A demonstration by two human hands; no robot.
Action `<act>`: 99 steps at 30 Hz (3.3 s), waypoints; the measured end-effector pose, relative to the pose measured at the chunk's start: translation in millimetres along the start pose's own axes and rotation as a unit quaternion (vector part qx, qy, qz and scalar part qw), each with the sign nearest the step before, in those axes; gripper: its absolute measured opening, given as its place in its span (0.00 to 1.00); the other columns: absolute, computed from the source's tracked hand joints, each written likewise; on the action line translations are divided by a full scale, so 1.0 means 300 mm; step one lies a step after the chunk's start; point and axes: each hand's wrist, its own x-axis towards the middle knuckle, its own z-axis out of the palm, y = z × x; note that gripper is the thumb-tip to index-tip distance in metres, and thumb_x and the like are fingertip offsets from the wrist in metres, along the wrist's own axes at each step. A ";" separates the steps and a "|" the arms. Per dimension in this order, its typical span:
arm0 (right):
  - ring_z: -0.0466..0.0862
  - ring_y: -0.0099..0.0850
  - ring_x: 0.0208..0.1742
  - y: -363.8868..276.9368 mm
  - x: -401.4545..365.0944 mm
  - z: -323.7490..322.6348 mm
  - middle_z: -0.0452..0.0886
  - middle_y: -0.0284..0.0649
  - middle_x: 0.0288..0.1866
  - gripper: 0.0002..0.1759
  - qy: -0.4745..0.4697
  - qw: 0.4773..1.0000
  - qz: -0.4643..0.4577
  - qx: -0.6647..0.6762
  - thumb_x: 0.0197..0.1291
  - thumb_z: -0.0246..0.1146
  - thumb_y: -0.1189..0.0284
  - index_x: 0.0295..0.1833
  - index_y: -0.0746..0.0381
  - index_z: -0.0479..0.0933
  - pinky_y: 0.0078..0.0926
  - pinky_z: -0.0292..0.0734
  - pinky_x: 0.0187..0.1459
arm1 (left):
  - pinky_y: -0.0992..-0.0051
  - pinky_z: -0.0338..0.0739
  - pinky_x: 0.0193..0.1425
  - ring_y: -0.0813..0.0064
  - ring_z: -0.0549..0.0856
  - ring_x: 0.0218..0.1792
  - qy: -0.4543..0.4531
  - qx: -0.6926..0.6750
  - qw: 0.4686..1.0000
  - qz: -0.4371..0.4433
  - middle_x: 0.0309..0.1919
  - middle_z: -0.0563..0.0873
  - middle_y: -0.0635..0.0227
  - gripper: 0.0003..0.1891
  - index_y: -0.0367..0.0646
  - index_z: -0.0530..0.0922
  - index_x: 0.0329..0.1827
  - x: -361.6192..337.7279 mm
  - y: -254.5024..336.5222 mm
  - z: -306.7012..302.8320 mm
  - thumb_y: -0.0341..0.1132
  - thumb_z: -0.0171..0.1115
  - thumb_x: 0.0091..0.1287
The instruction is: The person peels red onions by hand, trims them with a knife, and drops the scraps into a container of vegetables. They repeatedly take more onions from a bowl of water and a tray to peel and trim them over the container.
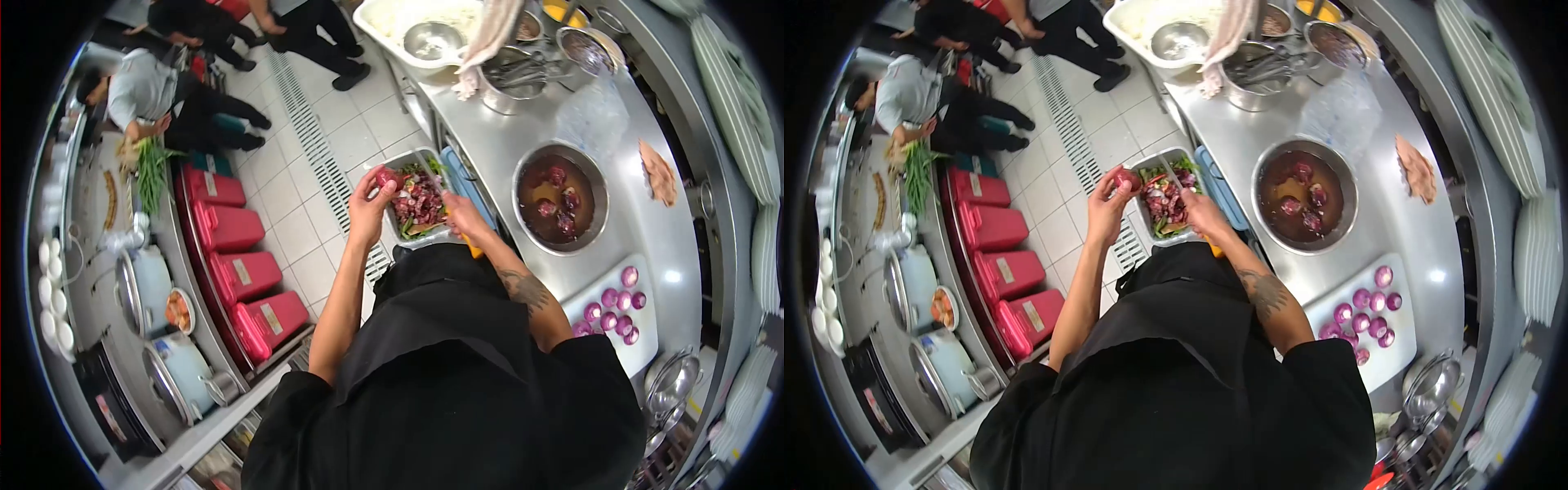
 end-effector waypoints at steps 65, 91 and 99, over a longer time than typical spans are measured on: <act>0.63 0.15 0.15 -0.287 -0.201 0.160 0.66 0.26 0.19 0.28 -0.107 0.986 -0.124 0.036 0.76 0.47 0.49 0.52 0.62 0.80 0.16 0.58 0.16 | 0.66 0.76 0.63 0.63 0.81 0.59 -0.058 -0.292 0.955 0.007 0.61 0.76 0.54 0.33 0.41 0.61 0.73 -0.153 0.098 -0.013 0.21 0.63 0.66; 0.85 0.56 0.40 -0.175 -0.212 0.166 0.82 0.59 0.29 0.35 0.038 0.902 -0.290 -0.319 0.73 0.47 0.49 0.72 0.66 0.64 0.48 0.77 0.45 | 0.72 0.82 0.55 0.67 0.87 0.47 0.072 -0.188 0.977 -0.069 0.51 0.85 0.57 0.19 0.31 0.72 0.63 -0.114 0.042 0.008 0.30 0.60 0.71; 0.84 0.57 0.47 -0.137 -0.206 0.145 0.83 0.61 0.40 0.32 0.042 0.899 -0.285 -0.330 0.74 0.46 0.51 0.70 0.65 0.67 0.49 0.76 0.49 | 0.71 0.82 0.54 0.69 0.87 0.46 0.064 -0.160 0.983 -0.070 0.49 0.86 0.58 0.16 0.32 0.76 0.59 -0.113 0.009 -0.003 0.30 0.60 0.72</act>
